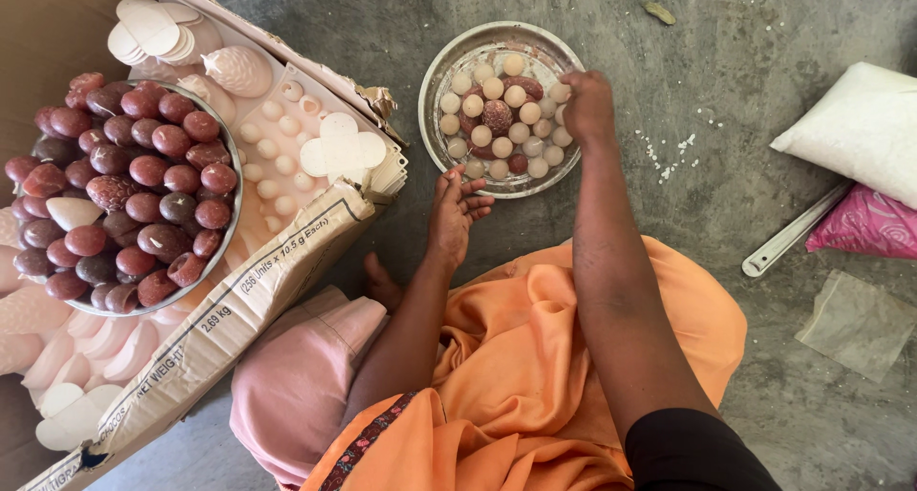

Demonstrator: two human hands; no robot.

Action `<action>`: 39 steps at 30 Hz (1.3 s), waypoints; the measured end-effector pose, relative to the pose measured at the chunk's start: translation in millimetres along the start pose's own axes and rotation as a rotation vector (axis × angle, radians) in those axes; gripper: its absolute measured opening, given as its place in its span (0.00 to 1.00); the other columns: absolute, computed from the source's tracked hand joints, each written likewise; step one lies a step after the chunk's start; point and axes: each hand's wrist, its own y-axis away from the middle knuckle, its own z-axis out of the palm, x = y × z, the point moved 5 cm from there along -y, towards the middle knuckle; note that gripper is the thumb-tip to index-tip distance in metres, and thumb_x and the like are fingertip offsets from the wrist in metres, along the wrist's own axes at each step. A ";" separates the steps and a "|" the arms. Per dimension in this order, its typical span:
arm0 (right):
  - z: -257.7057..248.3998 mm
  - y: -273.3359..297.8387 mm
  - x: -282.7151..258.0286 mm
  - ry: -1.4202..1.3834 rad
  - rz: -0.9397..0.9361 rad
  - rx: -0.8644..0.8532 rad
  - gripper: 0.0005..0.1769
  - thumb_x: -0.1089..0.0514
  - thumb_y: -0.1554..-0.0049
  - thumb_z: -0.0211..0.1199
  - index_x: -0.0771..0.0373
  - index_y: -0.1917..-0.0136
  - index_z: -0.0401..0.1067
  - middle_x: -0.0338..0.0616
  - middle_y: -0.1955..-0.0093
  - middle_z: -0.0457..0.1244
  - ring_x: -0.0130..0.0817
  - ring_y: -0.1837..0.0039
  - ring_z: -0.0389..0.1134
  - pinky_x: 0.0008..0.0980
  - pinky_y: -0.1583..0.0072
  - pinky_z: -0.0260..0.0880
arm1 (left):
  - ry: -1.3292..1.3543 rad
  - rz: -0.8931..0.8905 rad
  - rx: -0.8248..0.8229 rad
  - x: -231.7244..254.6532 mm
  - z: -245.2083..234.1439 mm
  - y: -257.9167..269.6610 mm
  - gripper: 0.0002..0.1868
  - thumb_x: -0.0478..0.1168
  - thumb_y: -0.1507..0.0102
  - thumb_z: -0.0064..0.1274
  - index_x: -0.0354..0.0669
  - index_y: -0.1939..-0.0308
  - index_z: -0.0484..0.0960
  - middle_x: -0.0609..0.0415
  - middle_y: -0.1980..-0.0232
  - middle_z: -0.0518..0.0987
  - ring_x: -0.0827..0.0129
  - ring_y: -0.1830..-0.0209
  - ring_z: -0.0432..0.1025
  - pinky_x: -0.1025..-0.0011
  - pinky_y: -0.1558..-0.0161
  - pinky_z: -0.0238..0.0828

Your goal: The person sits on the floor and arranges small round sweets on a metal plate. They pick up sweets from the floor and place them around a central decorative item on the plate, creating a pattern.

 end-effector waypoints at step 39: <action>2.6 2.6 19.5 -0.029 0.501 -0.167 0.17 0.69 0.47 0.60 0.55 0.47 0.78 0.50 0.49 0.71 0.43 0.46 0.74 0.40 0.44 0.72 | -0.215 -0.065 0.129 -3.1 -5.1 1.1 0.25 0.55 0.27 0.30 0.46 0.32 0.65 0.54 0.50 0.76 0.74 0.60 0.73 0.73 0.58 0.73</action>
